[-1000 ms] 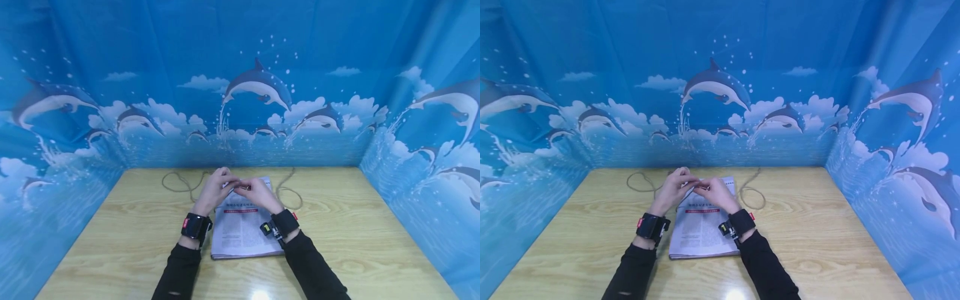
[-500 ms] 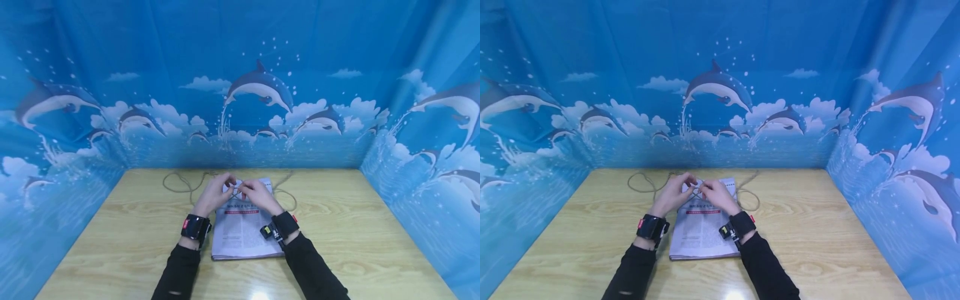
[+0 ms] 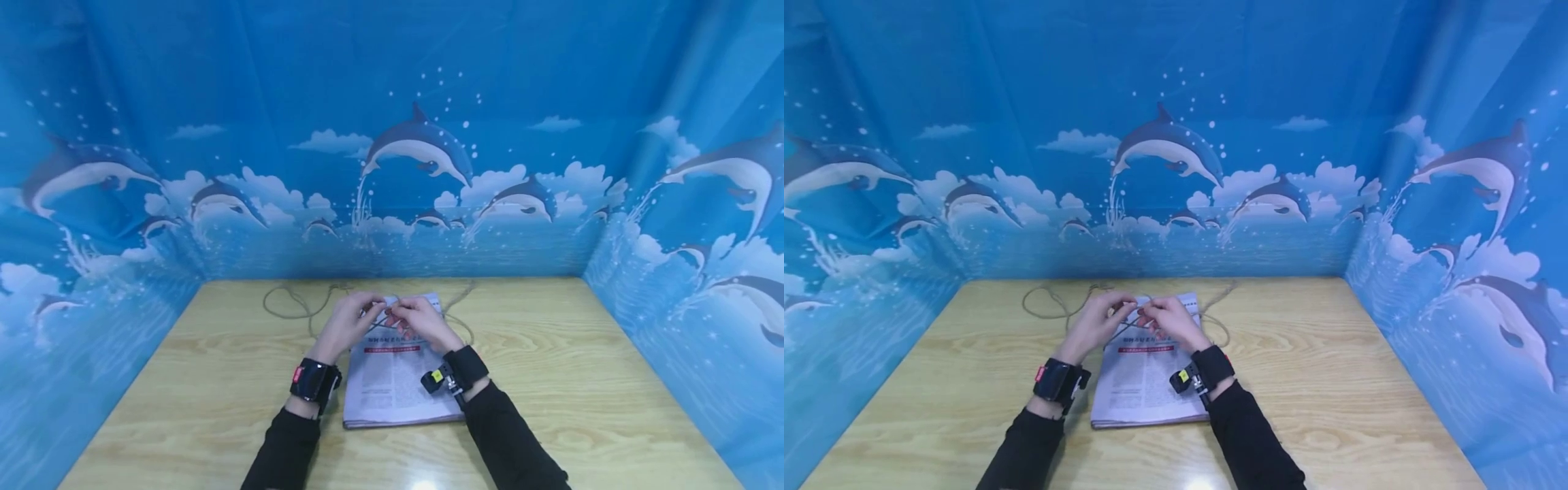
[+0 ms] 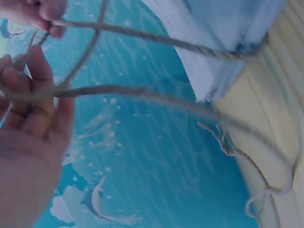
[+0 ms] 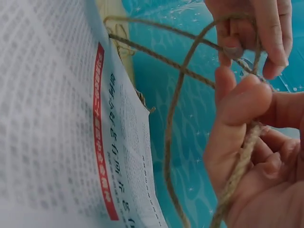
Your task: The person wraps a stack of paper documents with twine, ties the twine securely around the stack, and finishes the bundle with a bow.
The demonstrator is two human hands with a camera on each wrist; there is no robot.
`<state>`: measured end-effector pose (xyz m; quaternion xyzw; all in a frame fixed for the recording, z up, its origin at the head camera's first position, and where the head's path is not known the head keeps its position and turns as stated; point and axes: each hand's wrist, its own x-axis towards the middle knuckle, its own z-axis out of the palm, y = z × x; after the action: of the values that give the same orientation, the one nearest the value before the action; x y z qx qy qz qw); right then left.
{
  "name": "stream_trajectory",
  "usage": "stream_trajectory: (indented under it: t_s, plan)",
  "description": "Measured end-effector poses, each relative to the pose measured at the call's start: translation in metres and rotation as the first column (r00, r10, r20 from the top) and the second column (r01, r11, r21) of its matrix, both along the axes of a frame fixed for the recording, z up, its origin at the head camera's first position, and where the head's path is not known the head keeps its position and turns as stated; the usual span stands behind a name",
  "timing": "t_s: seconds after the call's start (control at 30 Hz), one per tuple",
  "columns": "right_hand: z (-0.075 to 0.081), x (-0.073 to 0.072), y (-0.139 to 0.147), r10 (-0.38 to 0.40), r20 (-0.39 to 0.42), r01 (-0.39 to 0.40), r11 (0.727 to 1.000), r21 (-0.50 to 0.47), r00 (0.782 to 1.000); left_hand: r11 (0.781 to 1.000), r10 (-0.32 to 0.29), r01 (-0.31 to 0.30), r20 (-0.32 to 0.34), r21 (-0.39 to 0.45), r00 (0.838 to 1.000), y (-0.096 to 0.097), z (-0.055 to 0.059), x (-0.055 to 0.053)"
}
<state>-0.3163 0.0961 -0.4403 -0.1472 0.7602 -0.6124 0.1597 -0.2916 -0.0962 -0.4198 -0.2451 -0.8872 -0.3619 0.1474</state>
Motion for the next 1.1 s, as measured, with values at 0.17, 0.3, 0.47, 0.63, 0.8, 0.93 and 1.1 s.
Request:
stream_trajectory:
  t_s: [0.17,0.3,0.47,0.63,0.8,0.93,1.1]
  plan:
    - [-0.003,-0.001,0.001,-0.025,0.043,0.027,0.999,-0.038,0.999,0.995,0.075,-0.073,0.027,-0.068,0.997,-0.005,0.004,0.003]
    - [-0.004,-0.003,0.001,-0.053,0.086,0.059,0.995,-0.075,0.995,0.991,0.072,-0.055,0.139,-0.119,0.988,-0.011,0.006,0.003]
    - [-0.003,-0.002,0.001,-0.052,0.166,0.081,0.982,-0.17,0.985,0.983,-0.023,0.07,0.266,-0.168,0.964,-0.011,0.002,0.002]
    - [-0.003,-0.001,0.004,0.047,0.241,0.027,0.954,-0.298,0.969,0.97,0.004,0.059,0.259,-0.235,0.966,-0.006,-0.008,-0.001]
    - [-0.003,-0.001,0.005,0.099,0.234,-0.011,0.937,-0.349,0.967,0.961,0.156,-0.092,0.235,-0.26,0.959,-0.002,-0.015,-0.002]
    - [-0.004,-0.001,0.001,0.014,0.058,0.0,0.972,-0.233,0.998,0.958,0.21,-0.159,0.204,-0.24,0.956,-0.002,-0.02,-0.004]
    - [-0.004,0.002,-0.004,-0.097,-0.269,0.108,0.994,0.028,0.958,0.981,0.104,-0.066,0.207,-0.181,0.973,-0.001,-0.024,-0.007]
